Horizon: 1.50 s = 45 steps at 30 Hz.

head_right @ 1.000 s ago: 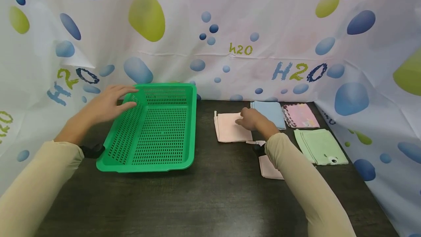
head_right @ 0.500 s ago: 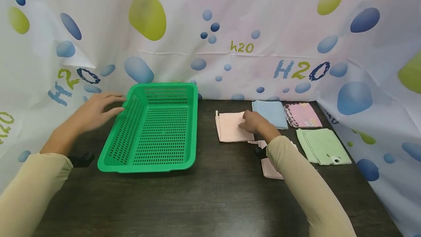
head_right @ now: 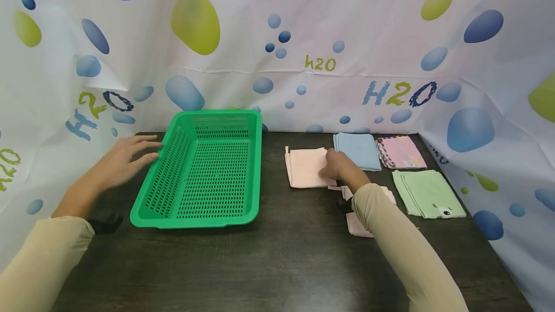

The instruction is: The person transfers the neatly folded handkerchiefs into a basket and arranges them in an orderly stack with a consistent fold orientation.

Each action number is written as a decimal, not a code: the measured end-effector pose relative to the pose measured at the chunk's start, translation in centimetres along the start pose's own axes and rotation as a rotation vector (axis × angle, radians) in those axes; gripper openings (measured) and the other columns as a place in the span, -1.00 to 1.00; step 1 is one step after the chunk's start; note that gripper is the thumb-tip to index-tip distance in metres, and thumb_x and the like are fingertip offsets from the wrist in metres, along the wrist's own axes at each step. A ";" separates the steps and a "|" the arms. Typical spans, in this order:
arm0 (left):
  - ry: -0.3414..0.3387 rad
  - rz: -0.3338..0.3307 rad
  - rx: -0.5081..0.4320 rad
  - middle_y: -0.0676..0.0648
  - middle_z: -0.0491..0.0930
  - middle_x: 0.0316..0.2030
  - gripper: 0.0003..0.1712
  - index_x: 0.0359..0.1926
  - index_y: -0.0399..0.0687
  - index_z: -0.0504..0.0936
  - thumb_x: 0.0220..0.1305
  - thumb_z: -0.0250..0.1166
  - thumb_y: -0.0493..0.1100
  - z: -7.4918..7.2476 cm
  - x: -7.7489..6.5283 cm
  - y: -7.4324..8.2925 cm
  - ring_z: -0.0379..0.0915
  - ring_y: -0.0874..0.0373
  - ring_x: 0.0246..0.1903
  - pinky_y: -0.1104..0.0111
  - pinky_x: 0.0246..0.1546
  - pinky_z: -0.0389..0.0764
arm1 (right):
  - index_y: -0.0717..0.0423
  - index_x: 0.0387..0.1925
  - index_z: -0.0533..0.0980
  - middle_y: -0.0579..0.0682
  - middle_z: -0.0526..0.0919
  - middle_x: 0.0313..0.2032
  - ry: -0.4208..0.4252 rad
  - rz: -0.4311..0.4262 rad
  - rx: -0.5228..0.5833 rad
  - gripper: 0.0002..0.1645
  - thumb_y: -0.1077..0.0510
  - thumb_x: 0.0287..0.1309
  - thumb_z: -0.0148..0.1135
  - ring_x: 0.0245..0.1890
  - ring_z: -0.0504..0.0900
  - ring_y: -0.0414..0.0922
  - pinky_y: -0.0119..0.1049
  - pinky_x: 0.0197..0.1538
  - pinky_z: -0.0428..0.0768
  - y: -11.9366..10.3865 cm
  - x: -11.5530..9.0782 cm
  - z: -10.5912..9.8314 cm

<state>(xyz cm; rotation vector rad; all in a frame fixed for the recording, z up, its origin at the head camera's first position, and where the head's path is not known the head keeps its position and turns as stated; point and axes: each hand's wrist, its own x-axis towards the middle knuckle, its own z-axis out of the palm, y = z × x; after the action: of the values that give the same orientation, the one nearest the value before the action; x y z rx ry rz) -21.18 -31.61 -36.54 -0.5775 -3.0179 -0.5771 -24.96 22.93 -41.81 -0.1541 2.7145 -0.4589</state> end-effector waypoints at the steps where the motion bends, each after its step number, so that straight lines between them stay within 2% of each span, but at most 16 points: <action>1: 0.000 0.000 0.000 -0.32 0.28 0.47 -0.47 0.40 -0.08 0.48 0.58 0.07 0.07 0.1 -0.1 0.0 0.09 -0.45 0.44 -0.38 0.37 0.11 | 0.52 0.36 0.25 0.49 0.48 0.23 -0.002 0.004 0.005 -0.23 0.07 0.35 0.24 0.23 0.53 0.33 0.18 0.26 0.55 0.0 0.0 0.1; 10: -0.005 -0.013 -0.013 -0.31 0.24 0.49 -0.45 0.42 -0.07 0.45 0.59 0.06 0.07 1.0 -0.6 -0.5 0.05 -0.48 0.46 -0.42 0.37 0.07 | 0.60 0.39 0.16 0.53 0.47 0.21 0.016 0.016 0.033 -0.10 0.11 0.27 0.32 0.14 0.57 0.30 0.11 0.13 0.61 -0.2 0.2 0.3; 17: 0.004 -0.014 -0.021 -0.31 0.22 0.50 -0.43 0.46 -0.04 0.41 0.59 0.05 0.08 1.3 -0.9 -0.6 0.05 -0.46 0.45 -0.40 0.36 0.09 | 0.63 0.33 0.26 0.50 0.55 0.13 0.037 0.007 0.064 -0.18 0.12 0.26 0.30 -0.07 0.62 0.17 0.05 0.03 0.64 0.1 0.5 0.4; 25: -0.016 -0.047 -0.023 -0.30 0.16 0.53 -0.40 0.51 0.03 0.34 0.61 -0.01 0.13 1.7 -1.2 -0.9 0.02 -0.47 0.47 -0.43 0.36 0.07 | 0.56 0.23 0.39 0.44 0.63 0.02 0.073 -0.024 0.141 -0.34 0.11 0.30 0.25 -0.13 0.68 0.13 -0.02 -0.06 0.68 0.3 0.6 0.6; 31: -0.027 -0.048 -0.024 -0.32 0.15 0.53 -0.38 0.54 0.09 0.29 0.62 -0.06 0.17 1.9 -1.2 -1.0 0.01 -0.49 0.46 -0.46 0.33 0.08 | 0.51 0.33 0.29 0.43 0.57 0.09 0.111 -0.080 0.216 -0.31 0.12 0.36 0.20 -0.04 0.64 0.14 -0.02 -0.03 0.67 0.8 0.6 0.8; 40: -0.029 -0.046 -0.045 -0.33 0.16 0.53 -0.38 0.56 0.10 0.27 0.63 -0.07 0.15 2.0 -1.1 -1.1 -0.01 -0.49 0.48 -0.46 0.34 0.05 | 0.48 0.46 0.15 0.44 0.50 0.27 0.060 -0.172 0.396 -0.25 0.21 0.35 0.08 0.06 0.65 0.12 -0.03 0.11 0.64 0.9 0.6 0.6; 45: -0.022 -0.048 -0.062 -0.32 0.17 0.52 -0.39 0.55 0.09 0.28 0.62 -0.06 0.15 2.1 -1.1 -1.0 -0.02 -0.46 0.49 -0.43 0.36 0.04 | 0.45 0.47 0.16 0.44 0.47 0.31 0.049 -0.180 0.463 -0.24 0.19 0.38 0.12 0.09 0.68 0.14 -0.07 0.11 0.65 0.9 0.6 0.5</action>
<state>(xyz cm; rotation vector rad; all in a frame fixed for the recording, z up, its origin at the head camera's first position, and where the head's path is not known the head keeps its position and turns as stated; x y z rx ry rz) -20.37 -32.12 -38.92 -0.5183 -3.0522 -0.6725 -25.40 23.52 -42.78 -0.2609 2.5682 -1.1377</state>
